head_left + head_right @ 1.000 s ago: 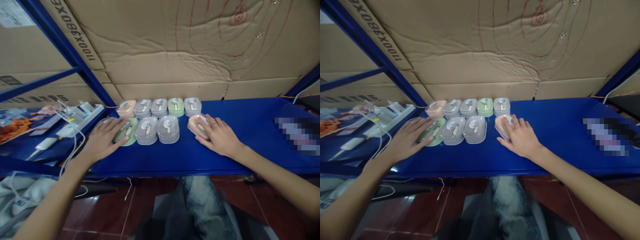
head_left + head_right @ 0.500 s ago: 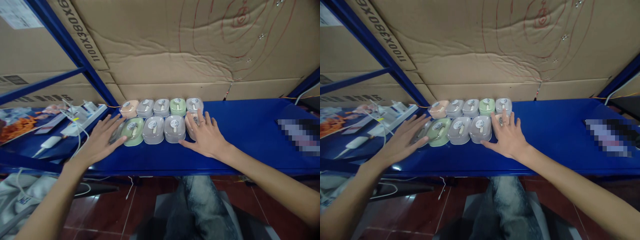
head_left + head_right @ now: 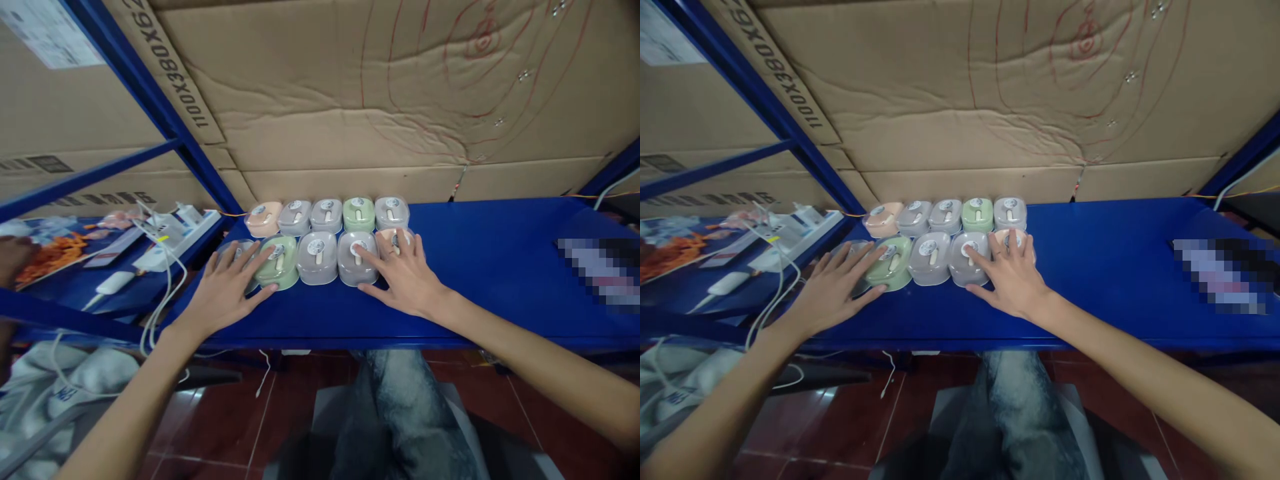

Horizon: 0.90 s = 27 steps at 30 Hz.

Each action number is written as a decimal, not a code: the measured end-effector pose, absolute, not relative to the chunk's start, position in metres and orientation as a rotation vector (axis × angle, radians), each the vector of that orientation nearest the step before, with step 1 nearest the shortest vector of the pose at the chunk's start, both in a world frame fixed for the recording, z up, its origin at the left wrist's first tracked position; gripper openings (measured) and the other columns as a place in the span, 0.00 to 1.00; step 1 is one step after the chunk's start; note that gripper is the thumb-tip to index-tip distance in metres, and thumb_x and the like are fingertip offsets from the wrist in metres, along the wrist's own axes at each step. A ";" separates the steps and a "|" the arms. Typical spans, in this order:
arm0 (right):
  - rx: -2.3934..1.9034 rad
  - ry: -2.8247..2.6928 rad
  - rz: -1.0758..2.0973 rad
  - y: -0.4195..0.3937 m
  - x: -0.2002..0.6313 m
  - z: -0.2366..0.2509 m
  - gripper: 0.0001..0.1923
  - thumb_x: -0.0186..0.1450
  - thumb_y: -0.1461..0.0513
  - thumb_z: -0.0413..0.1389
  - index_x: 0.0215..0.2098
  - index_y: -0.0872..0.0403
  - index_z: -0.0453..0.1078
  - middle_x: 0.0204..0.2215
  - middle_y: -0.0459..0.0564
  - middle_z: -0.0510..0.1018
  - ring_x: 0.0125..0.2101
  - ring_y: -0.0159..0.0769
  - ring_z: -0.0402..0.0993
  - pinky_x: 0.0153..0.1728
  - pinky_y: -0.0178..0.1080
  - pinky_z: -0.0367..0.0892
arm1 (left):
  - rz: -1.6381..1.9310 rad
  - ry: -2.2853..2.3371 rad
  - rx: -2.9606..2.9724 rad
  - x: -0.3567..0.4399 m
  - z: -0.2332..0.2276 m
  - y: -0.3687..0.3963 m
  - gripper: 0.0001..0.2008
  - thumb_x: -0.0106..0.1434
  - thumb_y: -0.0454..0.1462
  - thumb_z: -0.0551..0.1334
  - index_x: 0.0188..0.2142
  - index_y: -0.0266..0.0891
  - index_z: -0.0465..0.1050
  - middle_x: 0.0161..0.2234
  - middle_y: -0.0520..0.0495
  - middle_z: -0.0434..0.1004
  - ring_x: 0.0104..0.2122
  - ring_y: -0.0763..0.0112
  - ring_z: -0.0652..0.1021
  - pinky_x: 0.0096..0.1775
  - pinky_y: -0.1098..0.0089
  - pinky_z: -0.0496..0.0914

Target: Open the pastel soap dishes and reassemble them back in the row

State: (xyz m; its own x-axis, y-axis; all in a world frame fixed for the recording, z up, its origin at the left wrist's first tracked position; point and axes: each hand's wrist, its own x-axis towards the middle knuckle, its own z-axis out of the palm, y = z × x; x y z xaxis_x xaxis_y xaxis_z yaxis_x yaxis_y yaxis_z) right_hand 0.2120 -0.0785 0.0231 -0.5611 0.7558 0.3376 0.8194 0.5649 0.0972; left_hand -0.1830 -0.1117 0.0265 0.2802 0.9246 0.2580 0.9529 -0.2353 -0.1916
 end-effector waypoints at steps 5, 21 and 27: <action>-1.354 -2.523 -0.446 -0.094 0.236 0.025 0.37 0.77 0.40 0.49 0.79 0.39 0.54 0.74 0.61 0.64 0.69 0.82 0.57 0.60 0.84 0.57 | -0.133 -1.659 -2.257 -0.154 0.027 -0.120 0.38 0.75 0.58 0.52 0.78 0.47 0.55 0.77 0.39 0.58 0.76 0.31 0.57 0.71 0.36 0.55; -1.386 -2.520 -0.200 -0.076 0.424 0.026 0.33 0.77 0.41 0.51 0.77 0.32 0.57 0.78 0.51 0.60 0.76 0.68 0.51 0.68 0.80 0.52 | -0.295 -1.673 -2.229 0.034 0.022 -0.137 0.35 0.78 0.54 0.56 0.78 0.47 0.57 0.76 0.33 0.59 0.74 0.20 0.58 0.66 0.24 0.55; -1.363 -2.467 0.029 -0.029 0.475 0.041 0.33 0.74 0.41 0.56 0.71 0.44 0.68 0.72 0.58 0.69 0.74 0.59 0.59 0.72 0.67 0.51 | -0.298 -1.743 -2.247 0.100 0.026 -0.134 0.38 0.77 0.56 0.56 0.79 0.45 0.54 0.77 0.28 0.56 0.73 0.14 0.55 0.65 0.19 0.54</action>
State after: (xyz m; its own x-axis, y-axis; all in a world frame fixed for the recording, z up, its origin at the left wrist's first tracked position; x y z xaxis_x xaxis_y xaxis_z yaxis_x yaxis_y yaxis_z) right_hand 0.4746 -0.0293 0.0411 -0.4927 0.8279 0.2681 0.8214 0.5442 -0.1710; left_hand 0.0999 -0.1335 0.0255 0.2505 0.9101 0.3302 0.9681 -0.2322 -0.0944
